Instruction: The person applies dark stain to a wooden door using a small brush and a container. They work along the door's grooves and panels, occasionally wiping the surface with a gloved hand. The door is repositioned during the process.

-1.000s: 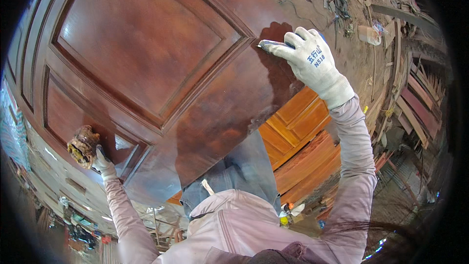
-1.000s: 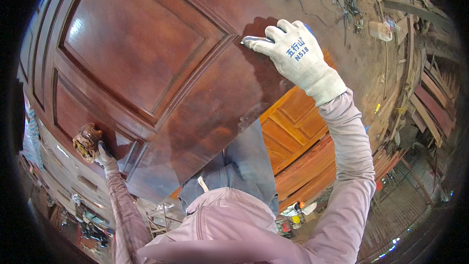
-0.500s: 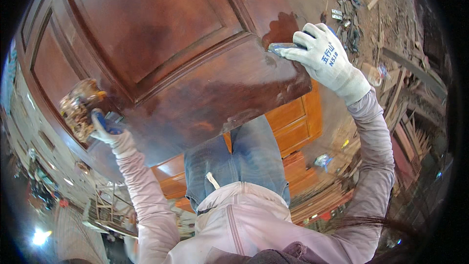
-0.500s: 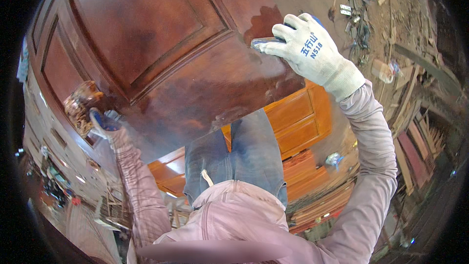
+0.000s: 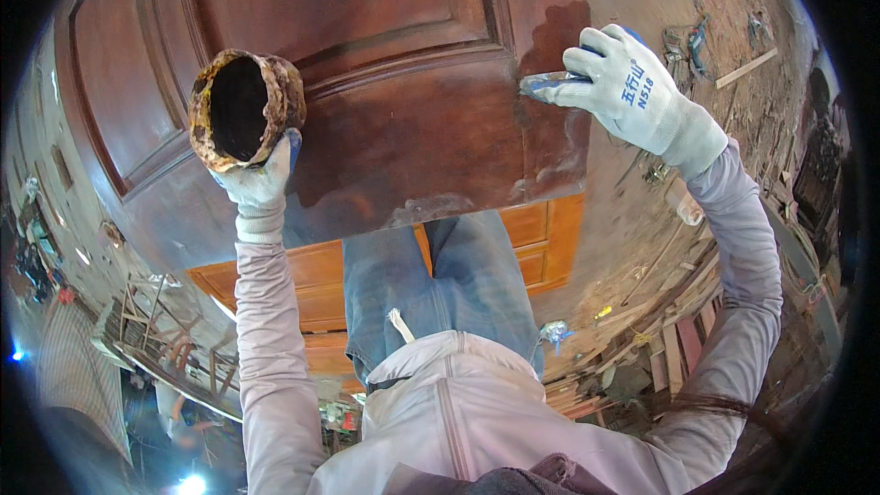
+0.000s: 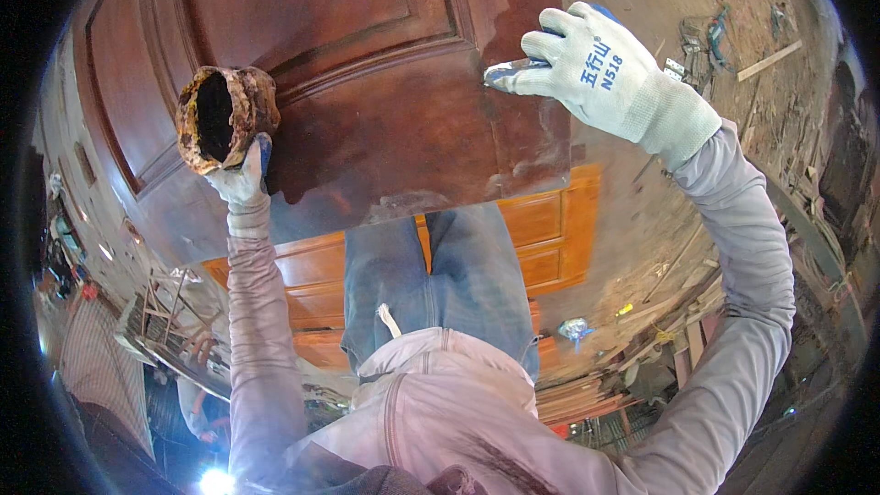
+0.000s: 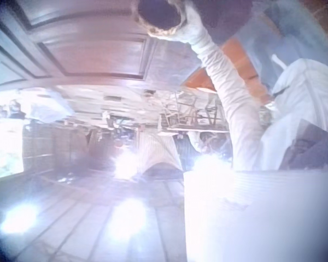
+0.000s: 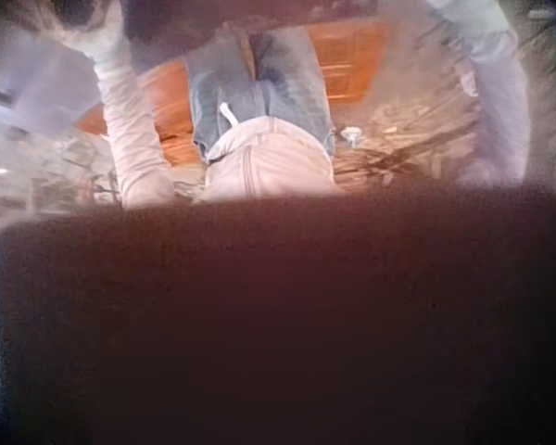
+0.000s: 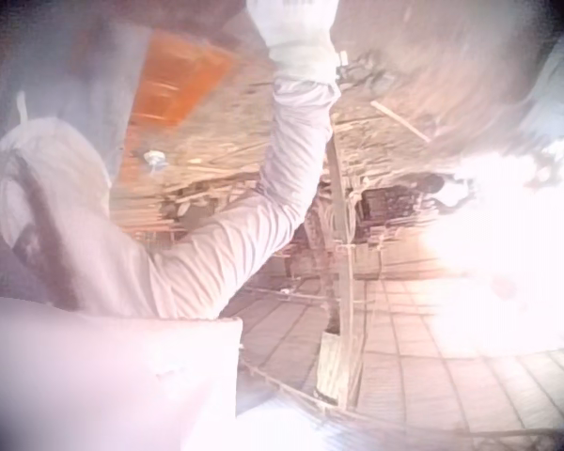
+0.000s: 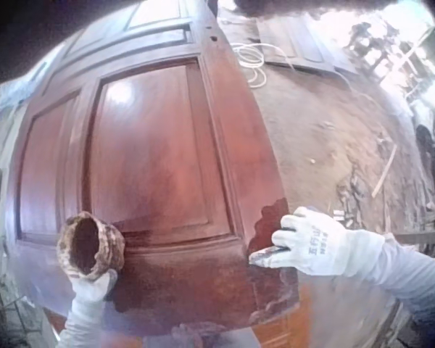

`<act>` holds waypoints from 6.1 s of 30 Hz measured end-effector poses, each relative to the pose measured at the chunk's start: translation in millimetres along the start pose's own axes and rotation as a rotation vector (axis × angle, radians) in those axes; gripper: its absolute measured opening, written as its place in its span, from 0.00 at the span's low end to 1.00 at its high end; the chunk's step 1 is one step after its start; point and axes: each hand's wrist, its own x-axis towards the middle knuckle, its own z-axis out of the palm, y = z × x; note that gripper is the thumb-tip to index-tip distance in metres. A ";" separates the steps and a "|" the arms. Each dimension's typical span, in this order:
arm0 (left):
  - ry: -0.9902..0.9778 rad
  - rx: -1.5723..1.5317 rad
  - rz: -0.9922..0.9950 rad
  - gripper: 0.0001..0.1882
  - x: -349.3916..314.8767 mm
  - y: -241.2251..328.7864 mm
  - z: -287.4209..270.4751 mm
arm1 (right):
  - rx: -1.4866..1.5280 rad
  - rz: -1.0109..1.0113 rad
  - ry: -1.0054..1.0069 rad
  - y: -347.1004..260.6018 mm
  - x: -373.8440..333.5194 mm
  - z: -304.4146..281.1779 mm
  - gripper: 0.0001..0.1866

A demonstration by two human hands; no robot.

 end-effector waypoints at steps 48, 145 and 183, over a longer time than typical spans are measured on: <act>-0.007 0.190 0.070 0.45 8.2 -10.1 -1.0 | 0.207 0.518 0.127 -118.6 -88.2 28.3 0.31; 0.011 0.087 0.039 0.53 10.3 -14.3 9.9 | 0.377 1.357 0.597 -289.9 11.5 61.9 0.25; 0.009 0.354 0.104 0.55 6.5 -24.0 1.1 | 0.527 1.351 0.525 -283.5 13.8 59.3 0.27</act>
